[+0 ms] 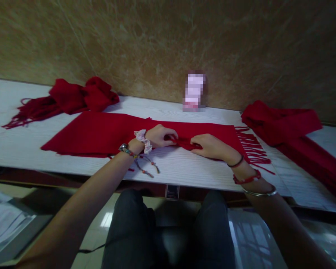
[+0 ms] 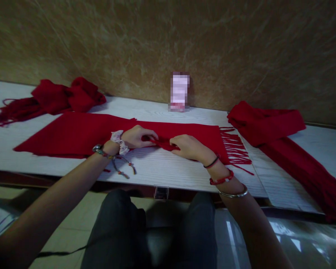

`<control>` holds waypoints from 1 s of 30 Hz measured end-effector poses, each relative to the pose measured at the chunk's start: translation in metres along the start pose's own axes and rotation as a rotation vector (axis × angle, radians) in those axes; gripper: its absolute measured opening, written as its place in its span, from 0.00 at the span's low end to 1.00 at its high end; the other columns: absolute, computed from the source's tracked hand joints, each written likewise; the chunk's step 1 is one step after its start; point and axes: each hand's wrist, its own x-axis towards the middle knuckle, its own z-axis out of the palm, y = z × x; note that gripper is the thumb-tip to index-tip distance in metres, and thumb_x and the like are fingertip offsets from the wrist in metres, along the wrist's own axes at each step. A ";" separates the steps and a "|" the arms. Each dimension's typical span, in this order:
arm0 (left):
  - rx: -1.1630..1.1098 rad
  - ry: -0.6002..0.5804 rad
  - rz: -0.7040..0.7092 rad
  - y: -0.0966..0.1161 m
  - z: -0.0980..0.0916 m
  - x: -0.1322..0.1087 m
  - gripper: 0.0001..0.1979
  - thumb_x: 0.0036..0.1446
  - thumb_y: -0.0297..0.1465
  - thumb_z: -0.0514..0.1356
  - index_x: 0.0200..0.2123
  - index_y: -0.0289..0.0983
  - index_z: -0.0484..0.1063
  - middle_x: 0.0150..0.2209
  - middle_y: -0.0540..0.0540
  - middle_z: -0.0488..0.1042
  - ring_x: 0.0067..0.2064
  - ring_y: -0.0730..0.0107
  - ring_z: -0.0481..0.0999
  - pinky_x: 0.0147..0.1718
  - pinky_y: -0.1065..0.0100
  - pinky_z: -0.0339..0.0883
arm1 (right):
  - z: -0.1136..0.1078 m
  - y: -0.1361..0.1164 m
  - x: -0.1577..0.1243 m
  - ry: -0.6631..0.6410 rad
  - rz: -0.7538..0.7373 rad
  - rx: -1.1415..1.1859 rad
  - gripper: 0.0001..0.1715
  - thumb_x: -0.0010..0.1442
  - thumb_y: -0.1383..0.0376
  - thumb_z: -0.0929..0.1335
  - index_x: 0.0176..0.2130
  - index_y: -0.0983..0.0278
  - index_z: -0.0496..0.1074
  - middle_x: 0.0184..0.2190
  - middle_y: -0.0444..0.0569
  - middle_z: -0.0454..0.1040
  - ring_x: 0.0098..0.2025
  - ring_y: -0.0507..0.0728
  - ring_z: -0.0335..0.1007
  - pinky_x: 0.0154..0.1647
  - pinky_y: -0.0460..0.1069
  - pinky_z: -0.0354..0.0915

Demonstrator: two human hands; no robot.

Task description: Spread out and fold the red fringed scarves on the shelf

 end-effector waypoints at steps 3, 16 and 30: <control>0.063 0.000 0.025 0.002 0.001 0.000 0.10 0.51 0.32 0.57 0.38 0.36 0.71 0.30 0.51 0.76 0.30 0.77 0.75 0.31 0.77 0.64 | 0.002 0.002 -0.001 0.004 -0.003 -0.058 0.05 0.55 0.66 0.66 0.31 0.66 0.69 0.29 0.48 0.72 0.30 0.52 0.64 0.30 0.46 0.54; 0.529 -0.051 0.052 0.017 0.012 -0.019 0.14 0.59 0.30 0.51 0.47 0.38 0.69 0.32 0.45 0.75 0.31 0.71 0.74 0.29 0.72 0.64 | 0.013 -0.004 -0.022 0.140 0.039 -0.228 0.09 0.57 0.70 0.64 0.39 0.66 0.70 0.37 0.52 0.73 0.39 0.56 0.67 0.38 0.50 0.62; 0.661 -0.107 0.102 0.028 0.014 -0.027 0.12 0.60 0.24 0.49 0.42 0.37 0.69 0.38 0.45 0.72 0.40 0.70 0.71 0.35 0.71 0.63 | 0.019 -0.007 -0.037 0.226 0.078 -0.417 0.12 0.59 0.74 0.60 0.32 0.68 0.71 0.28 0.51 0.71 0.31 0.55 0.64 0.35 0.49 0.58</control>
